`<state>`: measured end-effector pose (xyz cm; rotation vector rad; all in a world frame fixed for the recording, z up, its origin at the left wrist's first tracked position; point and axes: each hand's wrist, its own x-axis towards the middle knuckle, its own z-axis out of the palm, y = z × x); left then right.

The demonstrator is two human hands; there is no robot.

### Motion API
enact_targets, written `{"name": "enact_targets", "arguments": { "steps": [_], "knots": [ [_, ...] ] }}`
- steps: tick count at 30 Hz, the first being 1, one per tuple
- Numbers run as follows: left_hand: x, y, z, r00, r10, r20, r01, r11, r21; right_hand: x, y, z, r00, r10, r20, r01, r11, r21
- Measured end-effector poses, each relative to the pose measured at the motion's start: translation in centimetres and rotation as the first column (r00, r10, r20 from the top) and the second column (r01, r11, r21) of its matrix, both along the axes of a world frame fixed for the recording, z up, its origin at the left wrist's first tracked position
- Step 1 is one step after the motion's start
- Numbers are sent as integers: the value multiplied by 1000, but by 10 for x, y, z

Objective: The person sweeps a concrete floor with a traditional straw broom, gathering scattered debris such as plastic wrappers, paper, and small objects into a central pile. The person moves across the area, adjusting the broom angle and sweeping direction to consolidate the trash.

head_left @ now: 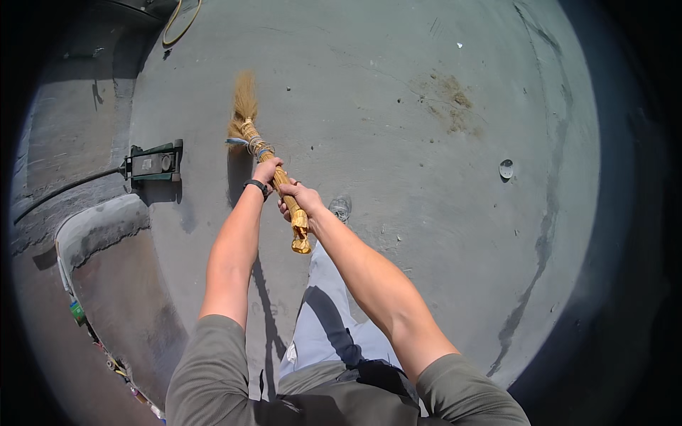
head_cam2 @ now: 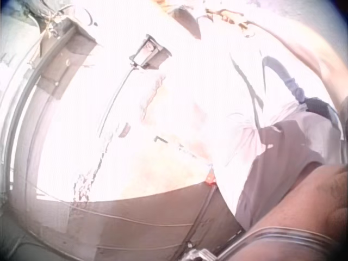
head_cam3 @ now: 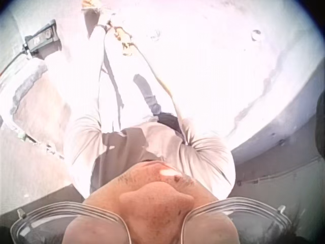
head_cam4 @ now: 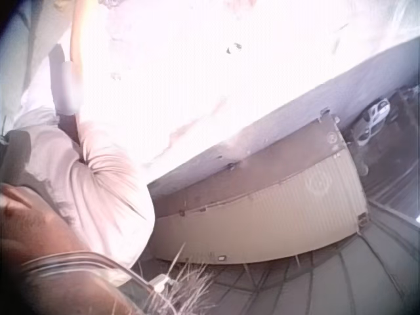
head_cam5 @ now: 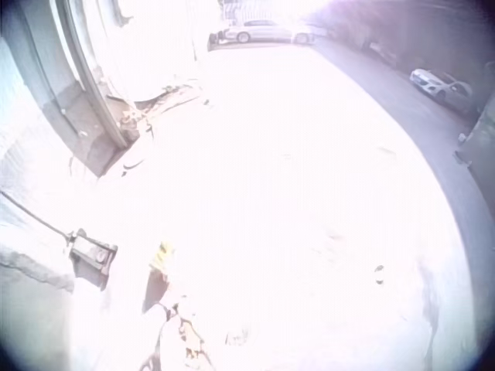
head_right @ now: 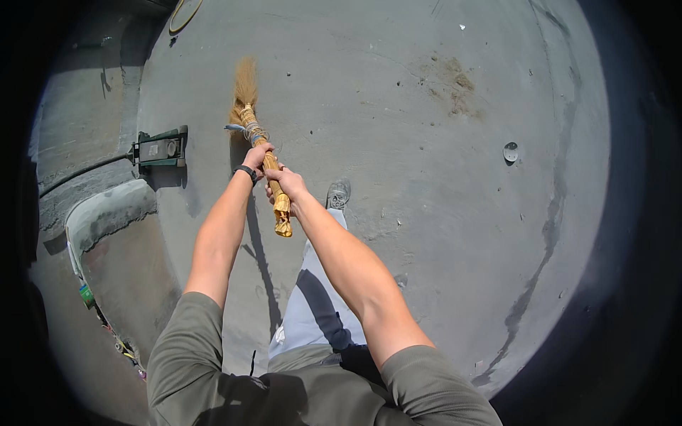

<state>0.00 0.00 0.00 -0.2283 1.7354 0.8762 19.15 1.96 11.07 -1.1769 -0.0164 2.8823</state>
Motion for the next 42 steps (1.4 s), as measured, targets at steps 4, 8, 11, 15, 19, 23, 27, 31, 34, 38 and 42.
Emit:
{"name": "enact_targets", "arguments": {
  "steps": [4,8,11,15,19,23,27,31,34,38,42],
  "knots": [
    [130,78,-86,948,-318,32,319,936,-146,107,42,-38,942,-294,162,320,931,-174],
    [354,95,-26,768,-609,200,622,783,-2,255,26,49,784,-401,474,413,907,84],
    [426,115,36,635,-739,224,732,668,131,295,29,106,669,-442,598,384,894,231],
    [443,132,86,692,-666,279,607,746,275,292,46,169,575,-394,717,162,914,372],
    [392,96,132,856,-341,389,194,909,369,283,40,199,708,-265,654,49,943,328],
    [300,55,127,994,-25,104,8,987,160,268,45,142,962,-94,257,67,992,111],
    [195,23,82,988,147,39,-140,979,-149,184,65,63,975,154,159,-155,988,-9],
    [222,42,19,941,104,322,23,930,-368,197,74,29,971,6,240,-1,1000,-24],
    [414,92,-23,927,-34,373,127,966,-227,373,104,29,852,-156,500,242,964,-111],
    [710,156,-5,873,-223,434,304,944,-127,594,134,99,649,-286,705,276,952,132],
    [823,204,64,687,-425,589,458,883,103,657,158,171,432,-313,846,121,949,290]
  ]
}}
